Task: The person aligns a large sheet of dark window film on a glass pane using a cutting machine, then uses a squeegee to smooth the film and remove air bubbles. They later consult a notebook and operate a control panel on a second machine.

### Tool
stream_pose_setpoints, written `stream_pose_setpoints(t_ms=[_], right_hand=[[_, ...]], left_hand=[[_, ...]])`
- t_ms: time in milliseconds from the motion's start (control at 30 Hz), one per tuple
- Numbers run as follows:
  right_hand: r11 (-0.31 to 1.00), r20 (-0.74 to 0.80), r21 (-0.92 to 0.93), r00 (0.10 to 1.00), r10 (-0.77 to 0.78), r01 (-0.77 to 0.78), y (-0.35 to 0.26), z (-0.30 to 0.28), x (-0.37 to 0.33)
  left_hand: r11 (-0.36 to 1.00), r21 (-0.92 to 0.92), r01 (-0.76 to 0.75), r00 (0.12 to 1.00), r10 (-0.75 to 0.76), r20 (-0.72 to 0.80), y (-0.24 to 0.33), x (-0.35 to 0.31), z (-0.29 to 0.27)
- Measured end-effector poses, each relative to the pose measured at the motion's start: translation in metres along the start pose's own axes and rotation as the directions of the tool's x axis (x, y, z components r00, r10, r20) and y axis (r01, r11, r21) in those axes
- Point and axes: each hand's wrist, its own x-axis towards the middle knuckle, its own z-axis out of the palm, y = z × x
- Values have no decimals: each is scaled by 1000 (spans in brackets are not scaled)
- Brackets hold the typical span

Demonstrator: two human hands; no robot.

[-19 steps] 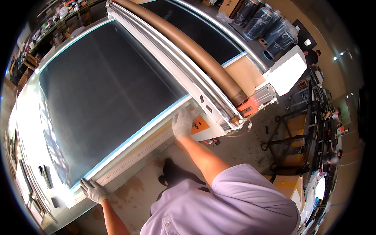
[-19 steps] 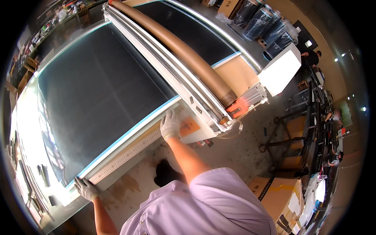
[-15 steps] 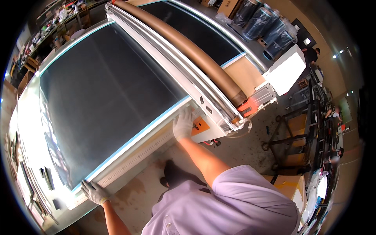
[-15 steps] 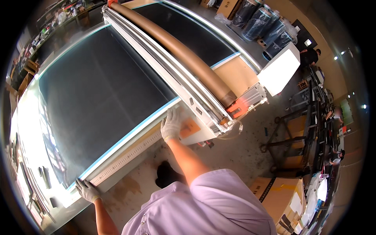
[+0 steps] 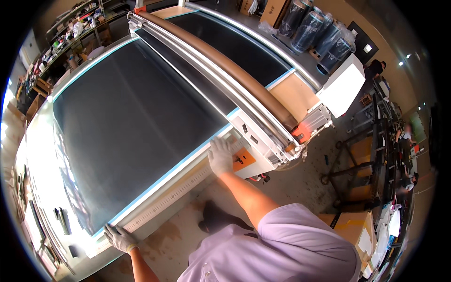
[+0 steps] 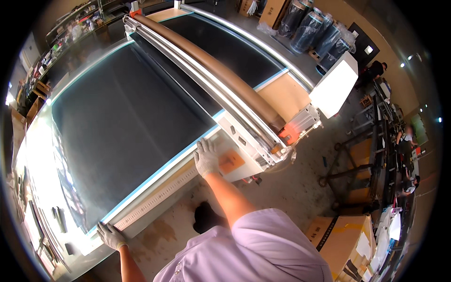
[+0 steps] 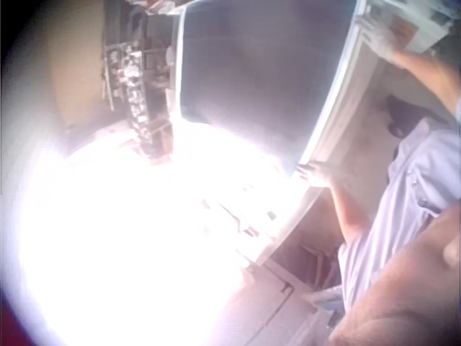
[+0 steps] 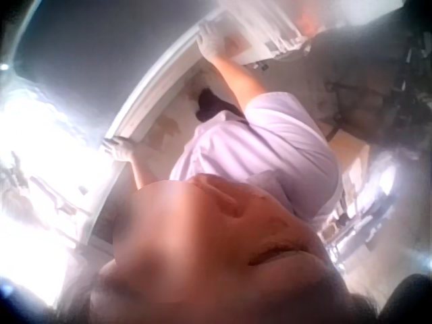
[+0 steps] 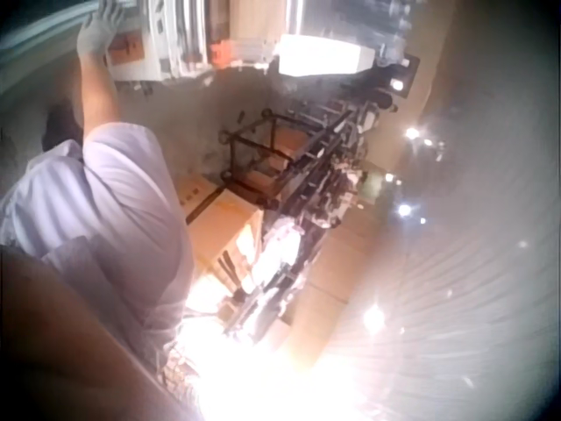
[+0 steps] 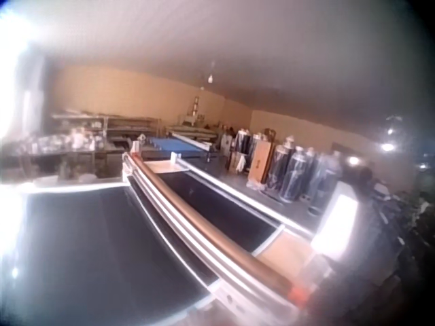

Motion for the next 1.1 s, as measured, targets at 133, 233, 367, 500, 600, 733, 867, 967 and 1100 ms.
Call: stream_pose_setpoints(t_ms=[133,233,367,500,600,733,867,967,1100], right_hand=[[996,-142,71,989,-37,48,-2,-2,-1],[995,-152,92,988,-34,48,1,0,0],[996,-169,72,985,-38,51,0,-2,0],[995,-113,94,994,-6,17,-4,-9,1],[995,-131,100,991,1,12,-4,-7,-1],[995,-155,88,987,-27,41,-1,-5,0],[997,-126,77,992,-23,33,-1,-5,-1],[996,-87,83,996,-15,22,-2,-9,-1],[998,-110,50,994,-20,26,1,-1,-3]], left_hand=[[1000,-19,17,1000,-16,22,7,-2,-9],[998,-62,22,1000,-21,22,6,-1,-9],[995,-94,36,999,-35,10,6,-1,-11],[994,-97,50,999,-49,9,9,0,-14],[995,-88,49,999,-49,10,10,-2,-18],[994,-90,65,998,-62,30,12,-2,-21],[993,-103,58,998,-56,21,10,-2,-21],[993,-106,54,998,-51,34,15,-5,-31],[991,-111,71,997,-66,50,22,-6,-39]])
